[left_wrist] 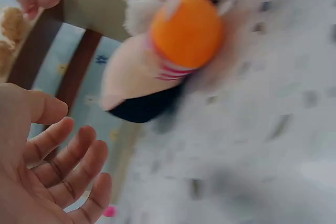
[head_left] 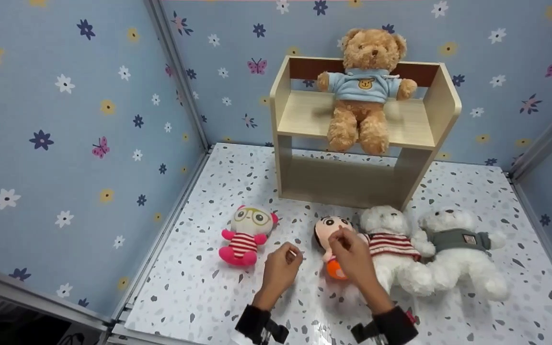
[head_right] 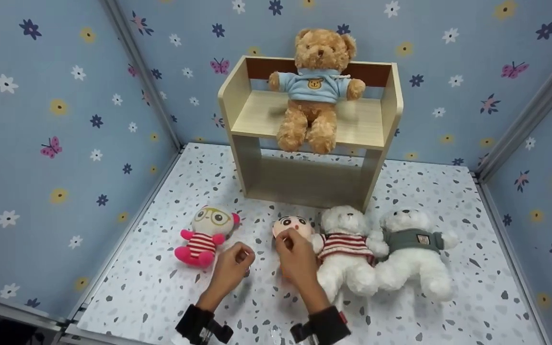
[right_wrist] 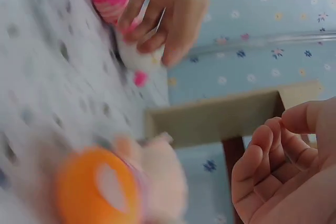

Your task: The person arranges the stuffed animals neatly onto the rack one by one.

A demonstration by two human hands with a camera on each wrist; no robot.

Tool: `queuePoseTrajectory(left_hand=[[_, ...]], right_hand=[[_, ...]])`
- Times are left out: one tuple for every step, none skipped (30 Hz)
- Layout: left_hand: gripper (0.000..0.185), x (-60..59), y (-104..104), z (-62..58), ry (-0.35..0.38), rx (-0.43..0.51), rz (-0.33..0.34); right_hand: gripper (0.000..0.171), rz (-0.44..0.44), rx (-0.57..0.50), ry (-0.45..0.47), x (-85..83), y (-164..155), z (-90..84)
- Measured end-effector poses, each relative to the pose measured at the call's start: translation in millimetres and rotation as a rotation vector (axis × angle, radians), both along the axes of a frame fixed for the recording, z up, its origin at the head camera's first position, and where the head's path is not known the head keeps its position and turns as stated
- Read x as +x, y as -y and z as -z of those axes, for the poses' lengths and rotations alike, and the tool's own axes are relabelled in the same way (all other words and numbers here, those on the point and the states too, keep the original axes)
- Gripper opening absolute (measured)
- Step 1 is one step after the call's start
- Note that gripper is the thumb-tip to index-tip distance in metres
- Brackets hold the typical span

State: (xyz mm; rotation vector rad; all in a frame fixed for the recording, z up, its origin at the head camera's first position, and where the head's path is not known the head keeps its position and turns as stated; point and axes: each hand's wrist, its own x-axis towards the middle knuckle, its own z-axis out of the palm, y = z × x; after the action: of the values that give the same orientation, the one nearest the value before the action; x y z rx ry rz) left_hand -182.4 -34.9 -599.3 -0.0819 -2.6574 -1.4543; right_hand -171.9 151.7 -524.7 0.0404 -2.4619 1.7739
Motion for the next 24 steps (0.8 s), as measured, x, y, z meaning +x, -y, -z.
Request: queuePoseTrajectory(left_hand=[[0.005,5.5,-2.4,8.3,0.018,0.009,0.005],[0.007,10.8,-4.9,15.8,0.043,0.022,0.013],[0.008,15.8,-7.9,23.0,0.064,0.042,0.021],[0.009,20.3,-10.8,29.7,0.084,0.064,0.029],[0.010,25.1,-13.7,35.8,0.100,0.090,0.039],[0.010,28.9,-16.4,40.5,0.118,0.113,0.047],[0.011,32.1,-19.3,44.8,0.130,0.138,0.049],[0.011,35.0,-21.8,48.4,0.139,0.156,0.045],[0.011,37.6,-24.1,51.2,0.144,0.170,0.040],[0.011,40.6,-26.7,53.5,0.151,0.176,0.033],[0.011,43.3,-29.0,55.4,0.156,0.179,0.026],[0.011,45.1,-30.8,56.3,0.160,0.178,0.017],[0.011,46.7,-32.4,57.6,0.160,0.174,0.011],[0.011,48.1,-34.0,58.7,0.162,0.165,0.009],[0.011,49.3,-35.6,59.6,0.162,0.158,0.009],[0.011,50.2,-37.0,60.6,0.157,0.151,0.010],[0.011,50.6,-38.5,61.7,0.152,0.142,0.012],[0.011,50.9,-39.7,62.5,0.145,0.136,0.014],[0.011,51.0,-40.7,63.3,0.141,0.131,0.012],[0.011,51.0,-41.7,63.8,0.140,0.131,0.009],[0.011,50.9,-42.4,64.0,0.141,0.130,0.002],[0.012,50.9,-42.9,64.3,0.143,0.130,-0.006],[0.012,51.0,-43.1,64.3,0.148,0.128,-0.016],[0.012,51.3,-43.2,64.0,0.150,0.125,-0.027]], right_hand=[[0.007,-0.020,-0.004,0.016,7.2,5.8,9.0],[0.006,-0.045,-0.014,0.035,14.7,11.7,17.4],[0.006,-0.069,-0.022,0.063,22.0,17.3,24.0],[0.005,-0.095,-0.032,0.090,28.9,21.9,29.9],[0.005,-0.115,-0.039,0.105,33.8,24.2,39.4],[0.006,-0.134,-0.038,0.136,39.2,25.8,44.3],[0.007,-0.141,-0.033,0.161,43.5,26.5,49.3],[0.008,-0.144,-0.035,0.179,47.1,26.4,54.7],[0.009,-0.134,-0.032,0.199,50.2,25.3,60.0],[0.009,-0.124,-0.036,0.215,53.0,22.6,67.4],[0.010,-0.108,-0.026,0.228,55.3,19.5,75.6],[0.010,-0.094,-0.022,0.239,57.1,17.0,83.4],[0.010,-0.080,-0.021,0.248,59.2,14.3,90.2],[0.010,-0.065,-0.023,0.261,61.3,11.5,96.2],[0.010,-0.048,-0.025,0.274,63.5,8.8,100.9],[0.010,-0.035,-0.029,0.288,65.7,6.3,104.7],[0.010,-0.018,-0.029,0.300,68.0,4.3,107.9],[0.011,-0.004,-0.037,0.316,70.4,2.5,110.3],[0.012,0.012,-0.040,0.340,72.5,0.9,112.0],[0.013,0.024,-0.041,0.359,74.9,-0.4,112.9],[0.014,0.034,-0.045,0.375,77.4,-1.3,113.1],[0.015,0.040,-0.054,0.387,79.9,-2.2,112.6],[0.016,0.044,-0.062,0.400,82.4,-3.0,111.7],[0.018,0.047,-0.069,0.409,84.8,-3.8,109.9]])
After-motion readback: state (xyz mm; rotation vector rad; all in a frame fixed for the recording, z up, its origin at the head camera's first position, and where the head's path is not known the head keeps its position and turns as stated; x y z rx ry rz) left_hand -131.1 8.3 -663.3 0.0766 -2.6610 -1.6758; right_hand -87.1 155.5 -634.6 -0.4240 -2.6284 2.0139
